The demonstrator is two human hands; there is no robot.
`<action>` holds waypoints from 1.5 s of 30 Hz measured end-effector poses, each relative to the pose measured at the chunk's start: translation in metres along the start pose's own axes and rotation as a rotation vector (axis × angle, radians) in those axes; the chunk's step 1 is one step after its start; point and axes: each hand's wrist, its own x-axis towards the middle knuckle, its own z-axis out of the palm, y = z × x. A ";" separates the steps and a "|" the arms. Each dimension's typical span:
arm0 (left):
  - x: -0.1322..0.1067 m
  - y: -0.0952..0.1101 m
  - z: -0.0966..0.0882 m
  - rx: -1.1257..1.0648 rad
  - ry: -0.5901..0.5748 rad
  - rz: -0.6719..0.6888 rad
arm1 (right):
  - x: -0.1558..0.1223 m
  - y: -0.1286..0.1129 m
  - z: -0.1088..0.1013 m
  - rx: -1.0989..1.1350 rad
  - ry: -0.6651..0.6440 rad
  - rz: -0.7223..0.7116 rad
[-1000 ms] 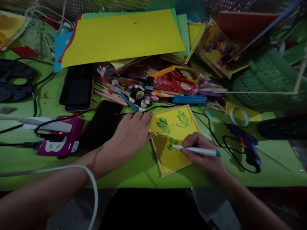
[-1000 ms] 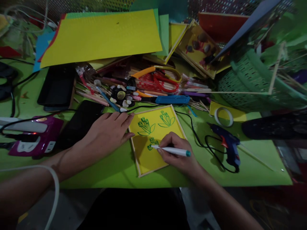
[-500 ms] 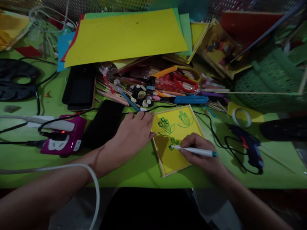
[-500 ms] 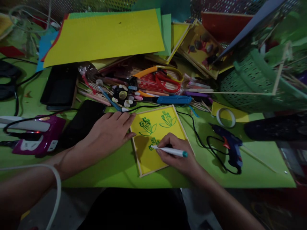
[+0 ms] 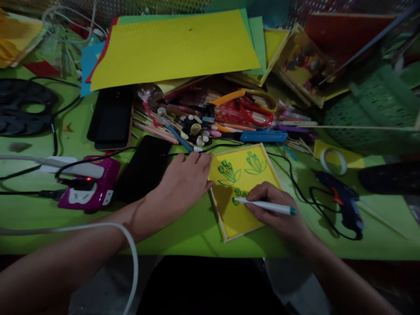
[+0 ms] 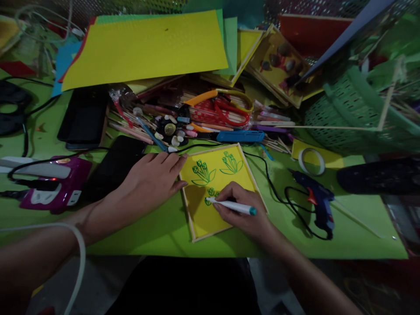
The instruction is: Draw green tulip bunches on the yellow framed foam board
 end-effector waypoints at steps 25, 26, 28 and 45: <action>-0.001 -0.001 0.000 0.010 -0.008 0.004 | -0.002 0.013 -0.007 0.431 0.133 0.024; -0.002 -0.001 0.000 0.005 -0.008 0.001 | -0.002 0.015 -0.009 0.457 0.173 0.028; -0.002 -0.002 0.000 0.001 -0.006 -0.003 | -0.004 0.018 -0.011 0.499 0.261 0.047; 0.007 0.001 0.001 0.025 0.028 -0.041 | -0.005 0.013 -0.027 0.579 0.597 -0.018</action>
